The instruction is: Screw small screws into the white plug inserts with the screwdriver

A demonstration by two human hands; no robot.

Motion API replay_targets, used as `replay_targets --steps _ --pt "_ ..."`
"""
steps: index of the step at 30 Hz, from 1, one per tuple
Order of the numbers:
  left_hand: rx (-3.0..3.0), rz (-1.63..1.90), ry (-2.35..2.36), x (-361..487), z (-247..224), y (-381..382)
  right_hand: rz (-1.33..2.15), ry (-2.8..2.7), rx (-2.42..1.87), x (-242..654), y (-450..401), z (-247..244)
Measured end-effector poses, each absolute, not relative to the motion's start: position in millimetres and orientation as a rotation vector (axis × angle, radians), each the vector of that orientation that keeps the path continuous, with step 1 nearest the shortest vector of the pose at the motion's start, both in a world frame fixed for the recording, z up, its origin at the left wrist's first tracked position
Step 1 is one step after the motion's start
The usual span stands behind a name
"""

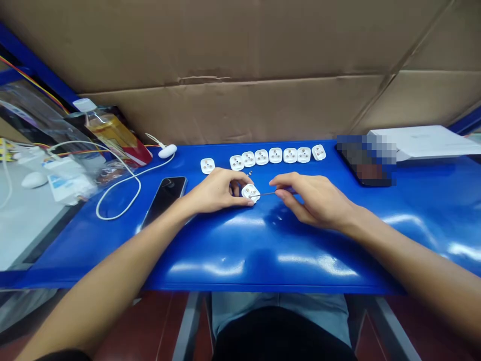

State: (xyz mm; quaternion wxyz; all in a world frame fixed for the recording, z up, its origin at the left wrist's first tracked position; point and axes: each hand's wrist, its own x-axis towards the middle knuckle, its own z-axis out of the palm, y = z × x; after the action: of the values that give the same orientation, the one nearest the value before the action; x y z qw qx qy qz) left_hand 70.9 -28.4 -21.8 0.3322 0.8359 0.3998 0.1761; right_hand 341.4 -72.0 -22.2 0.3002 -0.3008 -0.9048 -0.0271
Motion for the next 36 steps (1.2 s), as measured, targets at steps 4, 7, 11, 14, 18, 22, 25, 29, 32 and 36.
replay_targets --steps 4,7,11,14,18,22,25,29,32,36 --pt "2.219 0.505 1.042 72.3 -24.6 -28.4 -0.093 -2.407 -0.849 341.7 -72.6 -21.5" --pt "2.226 0.529 1.070 72.9 -26.4 -28.5 -0.132 -2.408 -0.900 341.4 -74.2 -22.0" --pt "2.210 0.532 1.092 74.2 -27.0 -29.2 -0.159 -2.406 -0.851 339.6 -76.2 -22.3" --pt "2.180 0.539 1.108 73.5 -25.9 -27.9 -0.158 -2.476 -0.767 339.2 -75.5 -18.5" --pt "2.178 0.522 1.130 70.6 -24.5 -24.9 -0.180 -2.618 -0.661 341.6 -72.8 -12.6" --pt "2.183 0.513 1.135 70.9 -25.3 -25.6 -0.182 -2.539 -0.720 342.6 -71.9 -13.5" --pt "2.183 0.505 1.106 72.4 -26.7 -27.0 -0.228 -2.471 -0.702 340.6 -73.4 -15.0" --pt "2.148 0.510 1.075 72.4 -27.5 -27.1 -0.152 -2.465 -0.685 337.3 -77.6 -12.5" --pt "2.134 0.502 1.082 72.8 -26.1 -27.7 -0.089 -2.459 -0.766 337.2 -80.2 -10.9" --pt "2.136 0.481 1.118 75.1 -24.3 -29.5 -0.150 -2.460 -0.880 338.6 -79.3 -12.4"
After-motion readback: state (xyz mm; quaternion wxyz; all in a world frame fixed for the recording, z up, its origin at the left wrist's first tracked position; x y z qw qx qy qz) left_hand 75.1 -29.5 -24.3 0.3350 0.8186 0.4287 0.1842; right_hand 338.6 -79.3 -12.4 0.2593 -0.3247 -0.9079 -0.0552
